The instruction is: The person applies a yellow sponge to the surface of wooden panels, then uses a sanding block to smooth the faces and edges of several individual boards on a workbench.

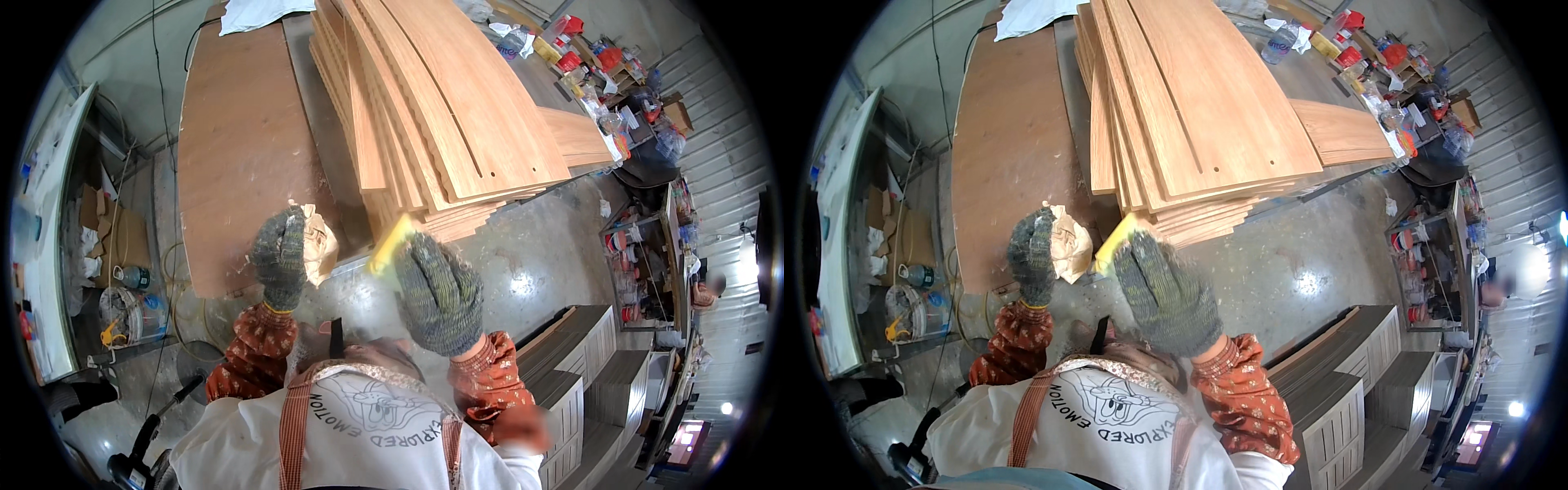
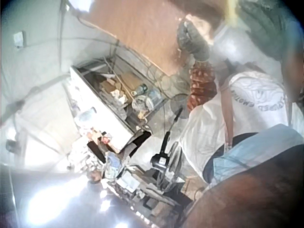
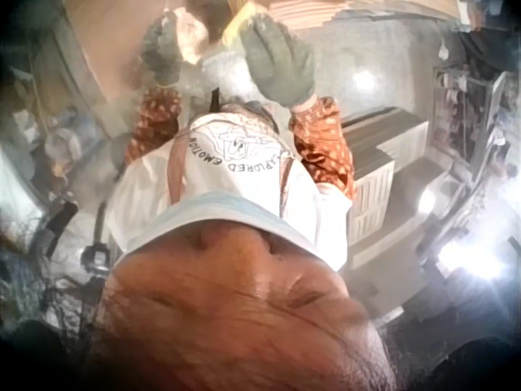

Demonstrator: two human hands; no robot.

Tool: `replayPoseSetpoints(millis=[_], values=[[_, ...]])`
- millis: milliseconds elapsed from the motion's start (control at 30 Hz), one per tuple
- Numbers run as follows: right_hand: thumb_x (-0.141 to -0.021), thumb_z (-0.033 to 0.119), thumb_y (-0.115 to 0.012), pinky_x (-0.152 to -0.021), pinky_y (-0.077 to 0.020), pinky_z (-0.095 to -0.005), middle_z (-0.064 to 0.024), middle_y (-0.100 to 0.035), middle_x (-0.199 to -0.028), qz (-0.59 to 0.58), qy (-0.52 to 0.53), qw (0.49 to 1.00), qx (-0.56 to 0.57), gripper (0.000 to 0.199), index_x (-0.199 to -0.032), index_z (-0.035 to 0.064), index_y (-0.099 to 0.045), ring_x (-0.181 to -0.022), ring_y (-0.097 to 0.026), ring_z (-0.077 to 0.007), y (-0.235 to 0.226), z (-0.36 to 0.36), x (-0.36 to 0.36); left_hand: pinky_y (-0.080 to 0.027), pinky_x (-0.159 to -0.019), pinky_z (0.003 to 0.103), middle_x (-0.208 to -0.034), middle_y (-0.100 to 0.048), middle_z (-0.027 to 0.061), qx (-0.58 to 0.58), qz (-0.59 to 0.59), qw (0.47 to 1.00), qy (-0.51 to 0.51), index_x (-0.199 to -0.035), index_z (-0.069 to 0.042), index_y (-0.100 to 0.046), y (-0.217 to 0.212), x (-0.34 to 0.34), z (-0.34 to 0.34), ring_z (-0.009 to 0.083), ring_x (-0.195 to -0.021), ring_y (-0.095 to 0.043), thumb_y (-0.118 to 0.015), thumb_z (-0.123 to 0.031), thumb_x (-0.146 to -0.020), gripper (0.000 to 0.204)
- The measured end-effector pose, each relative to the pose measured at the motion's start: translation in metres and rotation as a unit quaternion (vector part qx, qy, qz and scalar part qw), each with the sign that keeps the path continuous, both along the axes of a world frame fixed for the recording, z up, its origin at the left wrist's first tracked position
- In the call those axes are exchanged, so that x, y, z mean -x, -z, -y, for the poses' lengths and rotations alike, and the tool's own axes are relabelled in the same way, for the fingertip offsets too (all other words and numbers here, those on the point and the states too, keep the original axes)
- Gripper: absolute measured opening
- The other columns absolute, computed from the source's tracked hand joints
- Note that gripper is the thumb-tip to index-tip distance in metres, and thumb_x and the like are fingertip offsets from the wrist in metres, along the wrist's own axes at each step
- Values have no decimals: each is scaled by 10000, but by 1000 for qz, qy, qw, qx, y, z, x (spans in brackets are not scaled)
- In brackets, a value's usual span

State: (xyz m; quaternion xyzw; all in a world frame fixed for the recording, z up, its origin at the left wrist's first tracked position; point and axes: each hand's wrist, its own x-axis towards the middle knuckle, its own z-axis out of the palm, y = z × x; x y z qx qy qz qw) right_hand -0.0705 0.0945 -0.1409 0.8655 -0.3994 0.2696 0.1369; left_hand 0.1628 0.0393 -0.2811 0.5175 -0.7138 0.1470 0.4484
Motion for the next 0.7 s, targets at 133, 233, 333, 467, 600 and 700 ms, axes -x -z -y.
replayPoseSetpoints(millis=[133, 233, 333, 467, 600, 700], values=[[-771, 149, -606, -842, -475, -422, -157, -543, -1239, 27, 27, 998, 46, 446, -1206, 52, -580, -1062, -561, -329, 4, -14, 5, -513, -768, 389, -1030, -629, 132, -12, -14, 1000, 0, -1109, -15, -600, -18, 1, 4, 291, -895, -608, -638, -38, -759, 353], [-747, 157, -629, -811, -480, -414, -159, -555, -1212, 19, 54, 996, 62, 468, -1201, 52, -583, -1039, -573, -330, -2, -9, 0, -520, -740, 367, -1000, -635, 134, -69, -113, 991, 27, -1069, -8, -617, -17, 7, 5, 283, -863, -616, -626, -13, -770, 300], [-741, 159, -629, -823, -475, -429, -162, -562, -1200, 51, 48, 998, -5, 467, -1194, 53, -590, -1038, -573, -329, 4, -9, 2, -523, -726, 357, -982, -638, 136, -14, -57, 998, 32, -1036, -3, -630, -30, 9, 4, 272, -843, -622, -616, -4, -794, 243], [-726, 127, -643, -829, -474, -432, -174, -544, -1220, 62, 49, 996, 50, 488, -1202, 34, -577, -1025, -570, -359, 0, -15, -4, -527, -711, 355, -975, -635, 148, 0, -79, 996, 51, -1018, 17, -629, -30, 9, 6, 267, -821, -627, -603, 11, -815, 205], [-734, 145, -646, -837, -466, -440, -178, -510, -1255, 57, 45, 997, -17, 536, -1247, 39, -536, -1069, -549, -365, 9, -7, 2, -526, -698, 350, -964, -632, 150, 52, -30, 996, 61, -1004, 26, -624, -48, 14, 5, 268, -811, -624, -615, 4, -812, 193], [-729, 149, -655, -836, -458, -453, -172, -510, -1253, 96, 39, 994, -21, 567, -1265, 34, -511, -1080, -541, -369, 13, -22, 6, -523, -683, 347, -966, -628, 149, 20, -104, 990, 89, -992, 22, -624, -45, 15, 9, 263, -811, -623, -638, -30, -806, 193]])
